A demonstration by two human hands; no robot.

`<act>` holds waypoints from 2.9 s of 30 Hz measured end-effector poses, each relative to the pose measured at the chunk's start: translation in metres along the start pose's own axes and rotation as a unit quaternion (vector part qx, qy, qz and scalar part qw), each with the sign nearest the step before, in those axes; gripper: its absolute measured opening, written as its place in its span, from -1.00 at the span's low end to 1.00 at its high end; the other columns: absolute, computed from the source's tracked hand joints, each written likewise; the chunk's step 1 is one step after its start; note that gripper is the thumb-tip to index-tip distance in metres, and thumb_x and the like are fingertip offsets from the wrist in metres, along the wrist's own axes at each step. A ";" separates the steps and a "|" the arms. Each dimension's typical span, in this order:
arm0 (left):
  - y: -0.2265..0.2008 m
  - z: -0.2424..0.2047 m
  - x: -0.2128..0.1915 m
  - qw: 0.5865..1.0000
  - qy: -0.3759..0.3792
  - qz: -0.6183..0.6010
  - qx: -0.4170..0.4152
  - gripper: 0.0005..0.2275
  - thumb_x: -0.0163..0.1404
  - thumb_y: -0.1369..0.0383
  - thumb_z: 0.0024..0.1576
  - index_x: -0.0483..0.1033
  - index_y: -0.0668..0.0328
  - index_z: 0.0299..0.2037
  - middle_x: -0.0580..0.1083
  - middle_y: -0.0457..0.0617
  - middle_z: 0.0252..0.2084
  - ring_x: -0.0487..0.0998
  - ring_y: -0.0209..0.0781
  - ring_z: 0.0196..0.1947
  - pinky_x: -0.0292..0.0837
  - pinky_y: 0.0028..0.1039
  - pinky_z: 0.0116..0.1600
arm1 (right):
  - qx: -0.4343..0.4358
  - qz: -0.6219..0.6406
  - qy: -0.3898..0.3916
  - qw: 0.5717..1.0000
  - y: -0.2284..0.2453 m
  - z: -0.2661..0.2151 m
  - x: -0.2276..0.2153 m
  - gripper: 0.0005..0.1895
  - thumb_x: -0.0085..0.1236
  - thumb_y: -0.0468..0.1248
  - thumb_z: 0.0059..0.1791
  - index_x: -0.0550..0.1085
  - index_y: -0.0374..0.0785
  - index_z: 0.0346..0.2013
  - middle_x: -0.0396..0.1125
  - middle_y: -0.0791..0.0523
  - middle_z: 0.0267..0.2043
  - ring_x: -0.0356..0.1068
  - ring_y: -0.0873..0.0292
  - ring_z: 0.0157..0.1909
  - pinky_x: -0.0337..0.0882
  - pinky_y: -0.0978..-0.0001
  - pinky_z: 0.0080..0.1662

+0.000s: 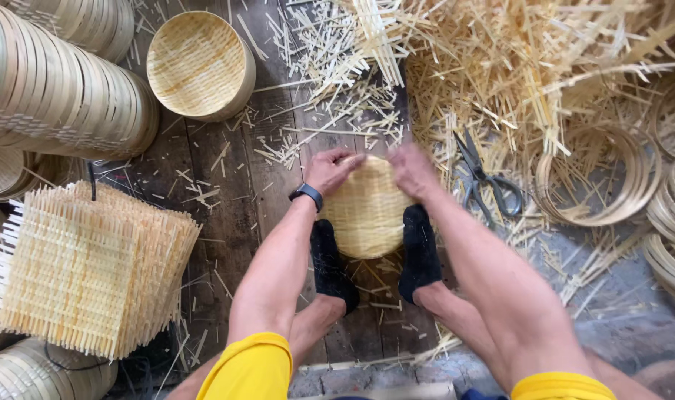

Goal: The person weaves square bamboo mats and attaches them to circular wooden molds using large shears to trim the excess.

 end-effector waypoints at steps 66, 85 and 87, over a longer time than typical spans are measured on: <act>-0.113 -0.150 0.019 0.977 -0.165 0.128 0.032 0.17 0.37 -0.04 -0.43 -0.06 0.25 0.39 -0.01 0.48 0.31 -0.03 0.48 0.33 -0.10 0.20 0.33 | -0.016 -0.157 -0.121 0.980 -0.097 -0.144 -0.043 -0.37 0.23 0.18 -0.10 0.44 -0.37 -0.18 0.35 -0.06 -0.15 0.37 -0.09 -0.12 0.39 0.00 -0.06; -0.105 -0.140 0.050 0.971 -0.083 0.211 0.077 -0.02 0.30 0.13 -0.25 0.01 -0.03 0.44 0.03 0.35 0.36 0.07 0.47 0.38 0.15 0.12 0.39 | -0.169 -0.404 -0.223 0.871 -0.091 -0.094 -0.036 -0.43 0.05 0.19 -0.16 0.45 -0.33 -0.43 0.35 -0.02 -0.46 0.36 0.09 -0.44 0.50 0.22 -0.41; -0.105 -0.138 0.053 0.970 -0.053 0.220 0.085 -0.02 0.31 0.13 -0.26 0.02 -0.05 0.43 0.03 0.33 0.35 0.06 0.48 0.37 0.13 0.11 0.40 | -0.165 -0.414 -0.227 0.866 -0.088 -0.090 -0.030 -0.49 0.05 0.14 -0.13 0.46 -0.31 -0.42 0.35 -0.02 -0.46 0.36 0.10 -0.45 0.50 0.24 -0.43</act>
Point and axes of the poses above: each hand's wrist, its own z-axis towards the middle knuckle, its own x-axis out of the palm, y = z × x, the point moved 9 cm from there along z, towards the middle knuckle
